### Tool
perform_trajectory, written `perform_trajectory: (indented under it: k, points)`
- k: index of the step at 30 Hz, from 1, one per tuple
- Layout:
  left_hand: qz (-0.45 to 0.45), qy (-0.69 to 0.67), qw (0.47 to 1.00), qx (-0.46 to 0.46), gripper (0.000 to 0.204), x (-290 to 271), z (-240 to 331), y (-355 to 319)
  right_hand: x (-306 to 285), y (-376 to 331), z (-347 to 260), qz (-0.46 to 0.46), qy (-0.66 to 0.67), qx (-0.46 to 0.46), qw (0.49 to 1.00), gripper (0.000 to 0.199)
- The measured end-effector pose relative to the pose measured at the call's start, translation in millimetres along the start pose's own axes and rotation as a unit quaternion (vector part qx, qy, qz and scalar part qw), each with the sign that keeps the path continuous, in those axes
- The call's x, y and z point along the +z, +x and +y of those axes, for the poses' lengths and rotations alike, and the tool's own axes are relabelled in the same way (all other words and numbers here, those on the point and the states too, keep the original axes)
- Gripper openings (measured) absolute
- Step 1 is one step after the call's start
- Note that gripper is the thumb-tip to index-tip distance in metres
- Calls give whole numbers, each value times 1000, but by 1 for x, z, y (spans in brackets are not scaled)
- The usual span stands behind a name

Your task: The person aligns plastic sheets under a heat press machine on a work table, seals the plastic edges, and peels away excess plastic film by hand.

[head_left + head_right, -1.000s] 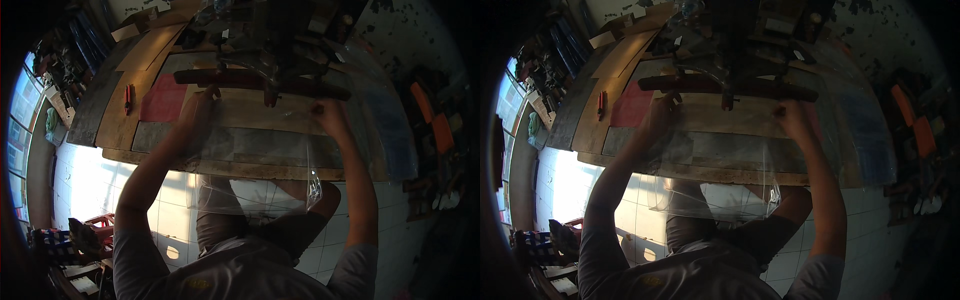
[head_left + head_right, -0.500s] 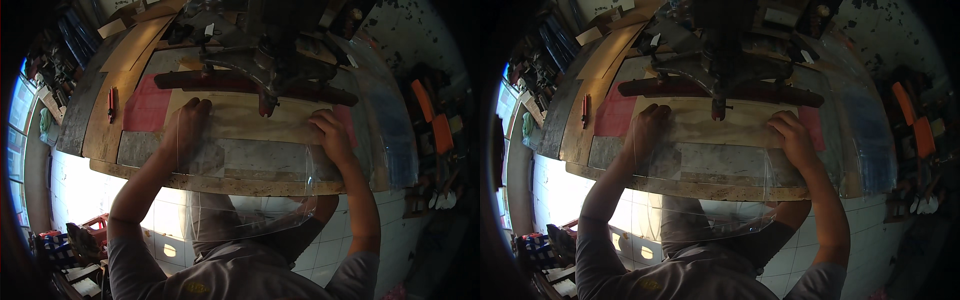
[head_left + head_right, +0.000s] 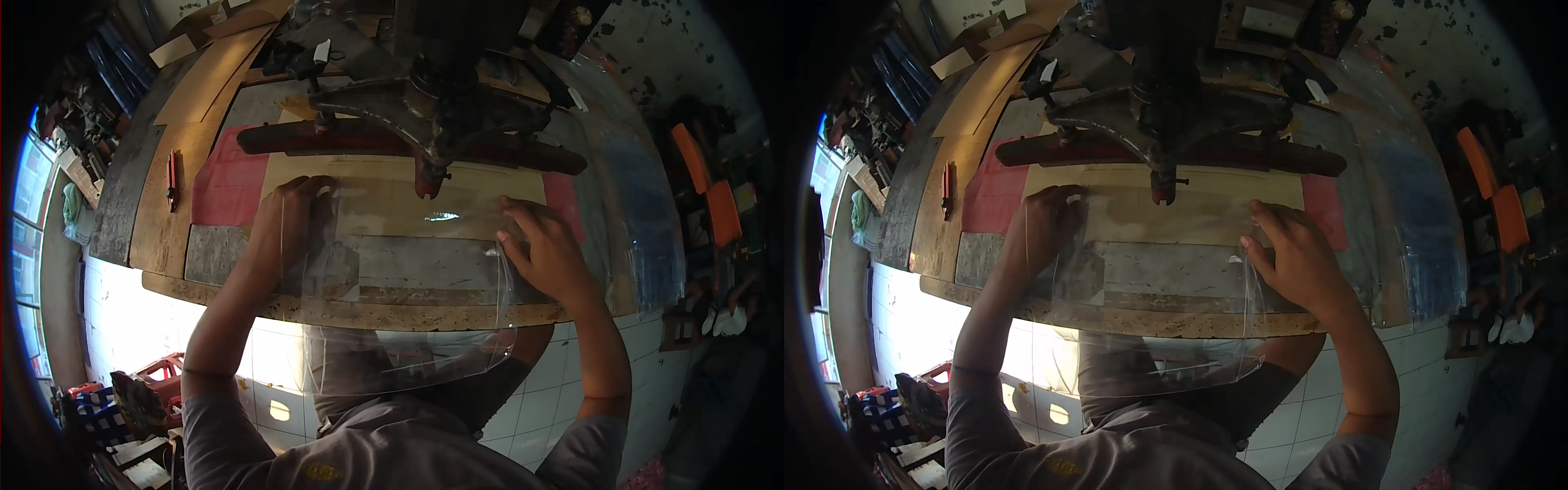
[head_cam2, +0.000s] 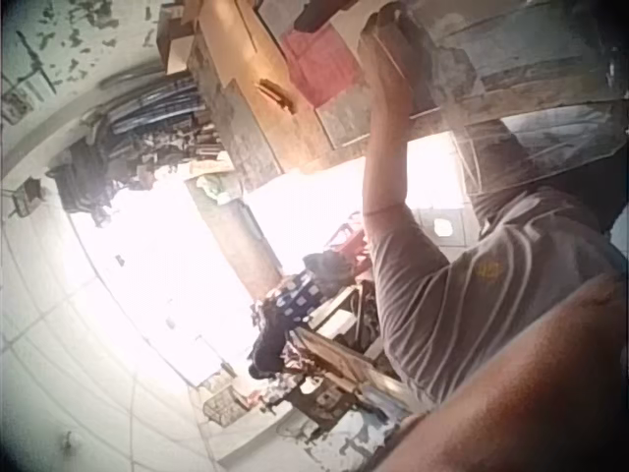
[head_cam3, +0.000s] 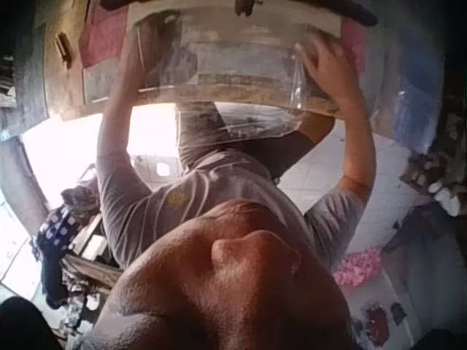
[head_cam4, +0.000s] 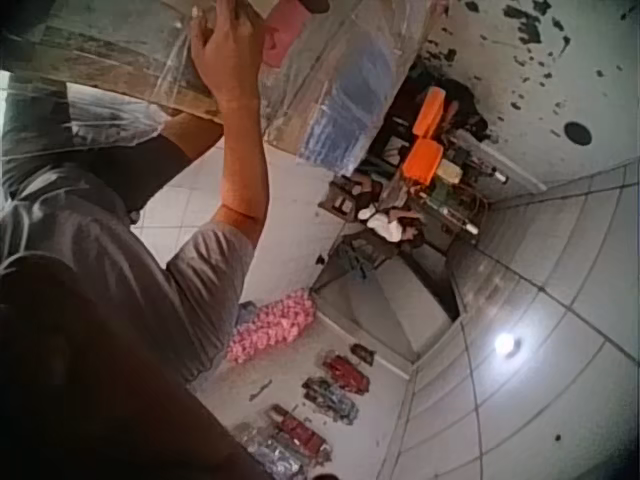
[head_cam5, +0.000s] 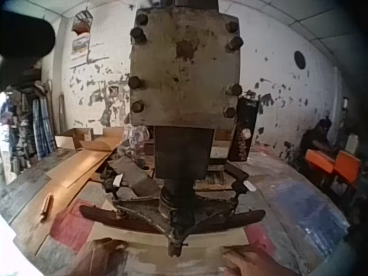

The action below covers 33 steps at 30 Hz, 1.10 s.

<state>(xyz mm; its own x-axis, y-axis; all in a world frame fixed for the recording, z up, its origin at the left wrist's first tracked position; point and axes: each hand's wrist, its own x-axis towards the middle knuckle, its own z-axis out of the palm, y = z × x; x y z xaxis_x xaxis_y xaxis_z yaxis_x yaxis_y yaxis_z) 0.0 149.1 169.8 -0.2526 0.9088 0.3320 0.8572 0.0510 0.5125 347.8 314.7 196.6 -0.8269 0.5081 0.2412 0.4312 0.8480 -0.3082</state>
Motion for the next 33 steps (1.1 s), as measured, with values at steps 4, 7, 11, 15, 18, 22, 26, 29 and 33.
perform_trajectory:
  k: [4,7,11,15,18,22,26,29,33]
  points:
    - [-16,-25,1000,-1,29,0,1,0,19,-11,6,48,-4,2,999,35]
    - [-12,-23,1000,3,29,1,-2,-1,25,-11,9,73,-60,-23,995,38]
    - [4,-19,1000,10,29,7,-5,2,28,-6,16,95,-66,-18,993,42]
    - [-7,-25,998,-56,27,10,0,8,28,3,32,96,-43,-29,994,44]
    - [8,-45,997,-59,26,11,-2,8,26,8,36,90,-27,-26,995,45]
    - [8,-52,996,-66,25,13,0,11,26,7,37,94,10,3,996,45]
    - [13,-51,996,-71,24,15,2,12,25,7,38,102,7,10,995,44]
    - [18,-51,996,-65,23,16,6,15,27,5,43,104,6,20,994,43]
    - [13,-30,997,-70,23,16,4,15,30,9,44,105,9,12,994,43]
